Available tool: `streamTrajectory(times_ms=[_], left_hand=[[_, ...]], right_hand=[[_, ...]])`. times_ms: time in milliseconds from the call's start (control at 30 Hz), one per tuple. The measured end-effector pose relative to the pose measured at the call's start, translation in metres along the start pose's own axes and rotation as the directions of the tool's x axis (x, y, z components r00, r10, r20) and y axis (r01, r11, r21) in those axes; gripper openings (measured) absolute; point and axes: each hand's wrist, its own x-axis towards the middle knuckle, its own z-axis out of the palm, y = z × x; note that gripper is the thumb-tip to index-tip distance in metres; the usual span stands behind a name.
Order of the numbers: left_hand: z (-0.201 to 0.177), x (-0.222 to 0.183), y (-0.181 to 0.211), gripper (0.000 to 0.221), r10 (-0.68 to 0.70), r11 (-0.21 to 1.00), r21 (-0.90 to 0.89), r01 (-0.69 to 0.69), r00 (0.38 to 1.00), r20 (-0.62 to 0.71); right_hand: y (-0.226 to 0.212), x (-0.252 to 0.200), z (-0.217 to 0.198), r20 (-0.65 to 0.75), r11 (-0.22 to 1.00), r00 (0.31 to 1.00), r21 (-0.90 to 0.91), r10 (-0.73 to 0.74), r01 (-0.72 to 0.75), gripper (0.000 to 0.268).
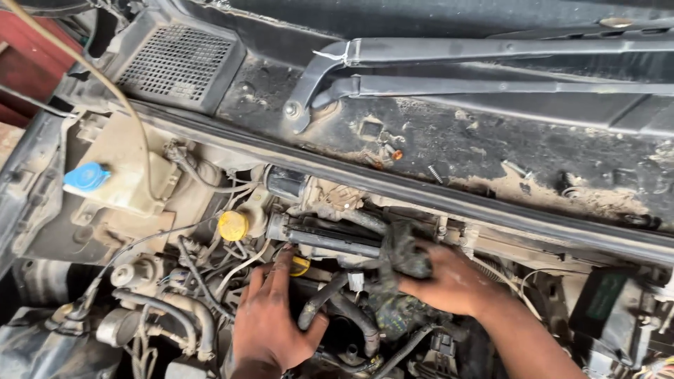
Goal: The person works in an open car engine bay, first removing a plastic component from beside the fuse box and setting it down, then using a cloth to wipe dust and dirt from the engine cover, hoses, and surrounding surfaces, moving the cloth across different areas of the engine.
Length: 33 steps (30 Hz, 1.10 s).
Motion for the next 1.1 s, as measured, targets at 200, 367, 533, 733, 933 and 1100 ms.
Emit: streamTrajectory(times_ms=[200,367,533,733,933,1100], left_hand=[[0.003,-0.001,0.001,0.113,0.034,0.999,0.008,-0.034,0.998,-0.055],[-0.003,-0.002,0.014,0.114,-0.091,0.995,0.039,0.091,0.996,0.006],[0.004,0.002,0.006,0.112,-0.05,0.998,0.039,0.05,0.999,-0.018],[0.007,-0.002,0.002,0.112,0.004,1.0,0.024,-0.003,0.999,-0.04],[0.007,-0.003,0.0,0.11,0.038,0.999,0.004,-0.038,0.996,-0.076],[0.007,-0.001,0.0,0.108,0.016,1.0,-0.001,-0.017,0.998,-0.068]], right_hand=[[-0.044,0.025,0.001,-0.11,0.922,0.988,0.362,-0.106,0.139,0.09],[-0.036,0.026,0.008,-0.2,0.744,0.9,0.51,-0.386,0.432,0.097],[-0.029,0.01,0.014,-0.223,0.933,0.921,0.245,0.32,-0.265,0.088],[0.017,0.062,0.038,-0.241,0.981,0.964,0.178,0.112,-0.07,0.058],[0.033,0.058,0.006,-0.118,-0.311,0.796,0.879,0.594,0.362,0.03],[0.032,0.048,0.008,-0.298,-0.683,0.906,0.595,0.302,0.424,0.021]])
